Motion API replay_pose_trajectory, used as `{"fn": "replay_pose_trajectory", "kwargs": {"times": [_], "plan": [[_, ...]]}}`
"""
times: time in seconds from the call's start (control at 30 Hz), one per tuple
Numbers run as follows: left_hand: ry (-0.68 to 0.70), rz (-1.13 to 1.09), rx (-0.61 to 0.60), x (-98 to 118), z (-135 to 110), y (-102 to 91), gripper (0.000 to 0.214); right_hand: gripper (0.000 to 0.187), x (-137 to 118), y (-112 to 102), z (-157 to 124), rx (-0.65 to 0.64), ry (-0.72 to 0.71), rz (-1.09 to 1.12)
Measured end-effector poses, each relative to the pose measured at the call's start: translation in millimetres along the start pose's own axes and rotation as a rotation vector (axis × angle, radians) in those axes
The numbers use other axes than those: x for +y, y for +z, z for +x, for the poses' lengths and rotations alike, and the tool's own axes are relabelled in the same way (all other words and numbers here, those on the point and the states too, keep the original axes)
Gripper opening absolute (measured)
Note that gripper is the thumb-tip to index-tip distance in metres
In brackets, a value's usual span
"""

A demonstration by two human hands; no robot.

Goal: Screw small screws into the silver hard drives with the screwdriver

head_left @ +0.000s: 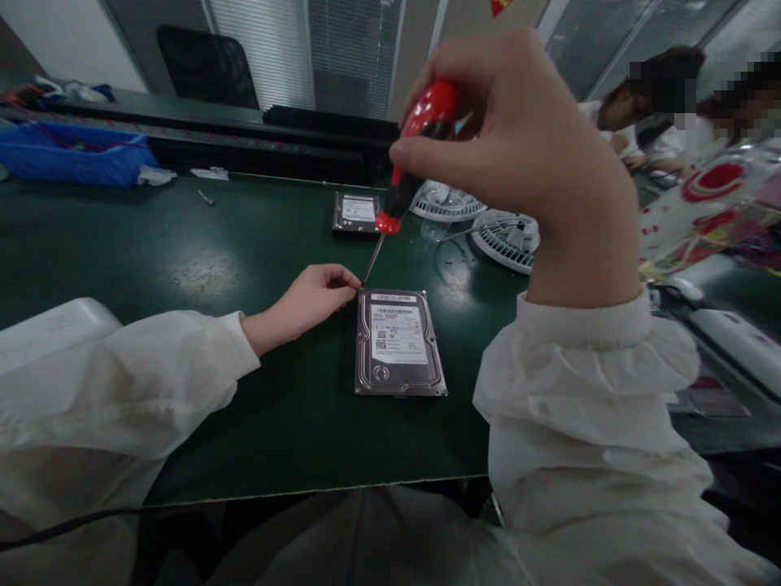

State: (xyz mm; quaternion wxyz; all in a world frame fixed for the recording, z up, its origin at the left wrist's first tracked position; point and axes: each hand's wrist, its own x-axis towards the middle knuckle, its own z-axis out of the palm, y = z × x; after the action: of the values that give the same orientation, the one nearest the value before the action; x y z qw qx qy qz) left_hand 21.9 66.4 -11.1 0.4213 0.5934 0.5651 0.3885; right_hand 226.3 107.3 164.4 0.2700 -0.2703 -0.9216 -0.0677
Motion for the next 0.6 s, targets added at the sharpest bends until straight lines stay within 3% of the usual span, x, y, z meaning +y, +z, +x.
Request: {"fn": "replay_pose_trajectory", "kwargs": {"times": [0.1, 0.27, 0.33, 0.4, 0.47, 0.53, 0.6], "plan": [[0.014, 0.002, -0.005, -0.9, 0.3, 0.1, 0.012, 0.027, 0.6, 1.3, 1.1, -0.034, -0.025, 0.003], [0.011, 0.016, -0.006, -1.3, -0.4, -1.1, 0.012, 0.029, 4.2, 0.9, 0.0, 0.017, 0.082, -0.015], [-0.002, 0.016, -0.009, -0.6, -0.8, -1.4, 0.012, 0.021, 5.8, -0.1, -0.6, -0.016, 0.052, 0.004], [-0.007, 0.013, -0.012, -0.6, -0.7, -1.6, 0.012, 0.032, 6.3, -0.6, -0.9, -0.047, 0.011, 0.024], [-0.001, 0.011, -0.010, -1.5, -0.2, -1.6, 0.012, 0.020, 5.8, -0.6, -1.2, -0.024, 0.012, 0.023], [0.008, 0.009, -0.011, -3.0, 0.6, -1.6, 0.012, 0.036, 5.2, -0.8, -1.6, 0.021, 0.046, 0.005], [0.011, 0.008, -0.018, -4.3, 1.2, -1.9, 0.013, 0.035, 5.2, -1.7, -2.0, 0.024, 0.052, -0.001]]}}
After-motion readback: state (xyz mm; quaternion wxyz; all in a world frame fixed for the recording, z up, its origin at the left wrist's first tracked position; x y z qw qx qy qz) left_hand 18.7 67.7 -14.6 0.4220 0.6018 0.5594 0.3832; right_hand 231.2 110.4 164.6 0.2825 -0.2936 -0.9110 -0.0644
